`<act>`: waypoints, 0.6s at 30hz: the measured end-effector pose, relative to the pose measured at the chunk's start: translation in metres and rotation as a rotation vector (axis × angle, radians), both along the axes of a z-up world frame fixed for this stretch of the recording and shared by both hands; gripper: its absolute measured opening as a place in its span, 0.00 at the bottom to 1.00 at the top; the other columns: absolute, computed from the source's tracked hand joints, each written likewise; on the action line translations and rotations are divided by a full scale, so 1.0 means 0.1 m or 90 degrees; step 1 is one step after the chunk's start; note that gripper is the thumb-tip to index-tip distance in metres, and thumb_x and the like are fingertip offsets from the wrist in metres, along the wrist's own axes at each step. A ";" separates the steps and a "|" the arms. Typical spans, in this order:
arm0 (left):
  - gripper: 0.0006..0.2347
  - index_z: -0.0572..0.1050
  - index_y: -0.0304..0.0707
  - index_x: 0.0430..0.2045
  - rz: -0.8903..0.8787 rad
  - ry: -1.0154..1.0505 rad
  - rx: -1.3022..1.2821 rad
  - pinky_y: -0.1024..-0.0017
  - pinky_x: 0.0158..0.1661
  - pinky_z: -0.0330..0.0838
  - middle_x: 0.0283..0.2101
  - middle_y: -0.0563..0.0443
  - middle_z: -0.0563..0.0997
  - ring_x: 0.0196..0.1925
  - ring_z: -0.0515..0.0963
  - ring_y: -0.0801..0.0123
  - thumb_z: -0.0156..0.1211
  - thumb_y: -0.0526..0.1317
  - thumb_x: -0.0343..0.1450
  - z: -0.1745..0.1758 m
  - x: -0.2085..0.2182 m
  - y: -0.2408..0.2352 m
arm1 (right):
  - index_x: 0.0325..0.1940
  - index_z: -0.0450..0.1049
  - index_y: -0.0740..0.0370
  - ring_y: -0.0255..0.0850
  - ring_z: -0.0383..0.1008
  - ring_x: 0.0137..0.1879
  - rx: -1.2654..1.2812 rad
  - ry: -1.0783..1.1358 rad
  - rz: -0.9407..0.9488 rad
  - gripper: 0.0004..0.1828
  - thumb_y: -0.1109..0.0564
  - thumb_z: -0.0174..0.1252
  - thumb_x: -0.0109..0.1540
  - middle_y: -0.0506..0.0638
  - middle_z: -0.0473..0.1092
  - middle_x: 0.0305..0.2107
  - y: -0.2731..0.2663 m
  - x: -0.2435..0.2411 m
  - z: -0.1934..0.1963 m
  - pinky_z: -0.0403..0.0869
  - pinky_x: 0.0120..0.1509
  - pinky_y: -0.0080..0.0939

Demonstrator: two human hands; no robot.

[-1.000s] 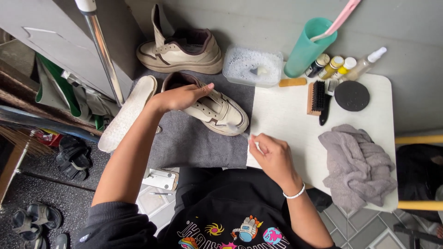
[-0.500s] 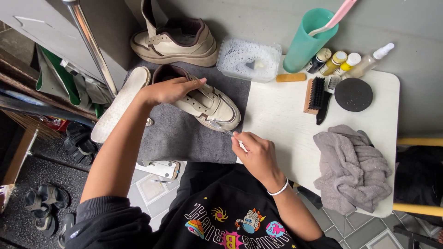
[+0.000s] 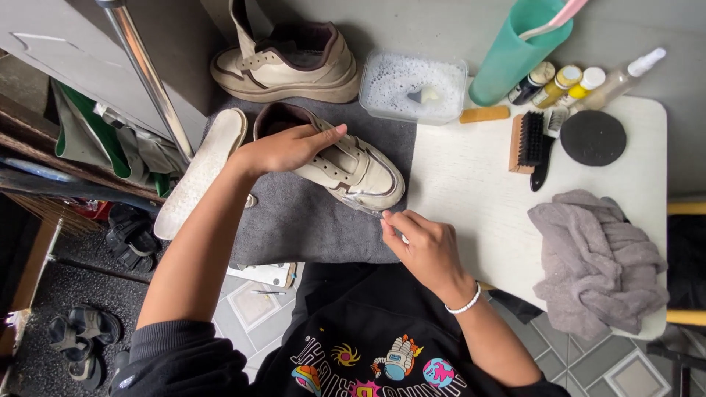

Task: The person scrubs the upper and toe area of a beige sneaker using a toothbrush dipped in soapy water. They repeatedly dip the brush into a container of foam and scrub different sections of the shoe while holding it steady on a towel.

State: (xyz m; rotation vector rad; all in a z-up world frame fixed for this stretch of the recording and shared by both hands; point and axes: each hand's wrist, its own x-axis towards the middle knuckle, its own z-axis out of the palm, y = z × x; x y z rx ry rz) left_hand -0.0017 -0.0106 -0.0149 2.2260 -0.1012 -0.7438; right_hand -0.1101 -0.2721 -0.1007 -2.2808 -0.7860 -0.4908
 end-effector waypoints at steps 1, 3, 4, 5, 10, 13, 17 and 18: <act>0.33 0.83 0.30 0.40 -0.003 -0.001 -0.002 0.56 0.59 0.66 0.42 0.34 0.83 0.54 0.81 0.46 0.38 0.64 0.73 -0.03 0.01 0.00 | 0.30 0.74 0.52 0.37 0.71 0.16 -0.002 -0.001 -0.003 0.07 0.60 0.63 0.62 0.42 0.65 0.14 -0.02 -0.01 0.01 0.70 0.22 0.31; 0.32 0.82 0.32 0.41 -0.013 -0.007 -0.011 0.56 0.59 0.67 0.44 0.34 0.83 0.55 0.80 0.47 0.39 0.64 0.73 -0.07 0.01 0.03 | 0.32 0.75 0.51 0.39 0.71 0.17 -0.028 -0.029 -0.023 0.05 0.58 0.64 0.62 0.42 0.66 0.15 -0.03 0.00 0.06 0.70 0.21 0.33; 0.32 0.82 0.32 0.41 -0.008 -0.009 -0.014 0.56 0.59 0.67 0.44 0.34 0.83 0.55 0.80 0.47 0.39 0.64 0.73 -0.03 0.01 0.06 | 0.32 0.75 0.51 0.39 0.71 0.17 -0.030 -0.032 -0.018 0.05 0.58 0.64 0.62 0.42 0.66 0.15 0.04 0.06 0.07 0.70 0.21 0.33; 0.32 0.82 0.33 0.42 -0.016 -0.012 -0.017 0.55 0.59 0.67 0.44 0.35 0.83 0.55 0.80 0.47 0.38 0.64 0.73 -0.02 0.00 0.04 | 0.31 0.74 0.51 0.39 0.71 0.17 -0.034 -0.041 -0.011 0.06 0.58 0.63 0.62 0.42 0.65 0.16 0.07 0.06 0.06 0.70 0.22 0.33; 0.31 0.82 0.34 0.43 -0.041 -0.011 -0.026 0.54 0.60 0.66 0.46 0.36 0.83 0.57 0.79 0.46 0.38 0.62 0.74 0.10 -0.05 -0.02 | 0.28 0.71 0.50 0.39 0.69 0.15 -0.055 -0.065 -0.003 0.10 0.59 0.63 0.62 0.42 0.64 0.16 0.05 0.09 0.18 0.69 0.22 0.32; 0.31 0.82 0.32 0.43 -0.044 -0.001 -0.047 0.54 0.61 0.66 0.47 0.35 0.83 0.58 0.79 0.47 0.36 0.61 0.74 0.13 -0.05 0.00 | 0.28 0.70 0.49 0.36 0.67 0.14 -0.081 -0.061 -0.024 0.11 0.59 0.64 0.61 0.40 0.62 0.15 -0.05 0.07 0.19 0.67 0.22 0.29; 0.30 0.81 0.31 0.45 -0.051 0.003 -0.047 0.53 0.61 0.65 0.48 0.34 0.82 0.58 0.78 0.45 0.37 0.61 0.75 0.07 -0.02 0.03 | 0.27 0.69 0.49 0.36 0.67 0.14 -0.094 -0.074 -0.029 0.12 0.59 0.63 0.62 0.40 0.63 0.16 0.12 0.09 0.22 0.67 0.22 0.30; 0.30 0.81 0.32 0.45 -0.046 0.011 -0.043 0.53 0.62 0.65 0.49 0.35 0.82 0.59 0.78 0.46 0.38 0.61 0.75 0.11 -0.03 0.03 | 0.25 0.67 0.49 0.37 0.67 0.14 -0.096 -0.089 -0.024 0.14 0.60 0.63 0.62 0.40 0.64 0.16 0.19 0.12 0.24 0.67 0.21 0.30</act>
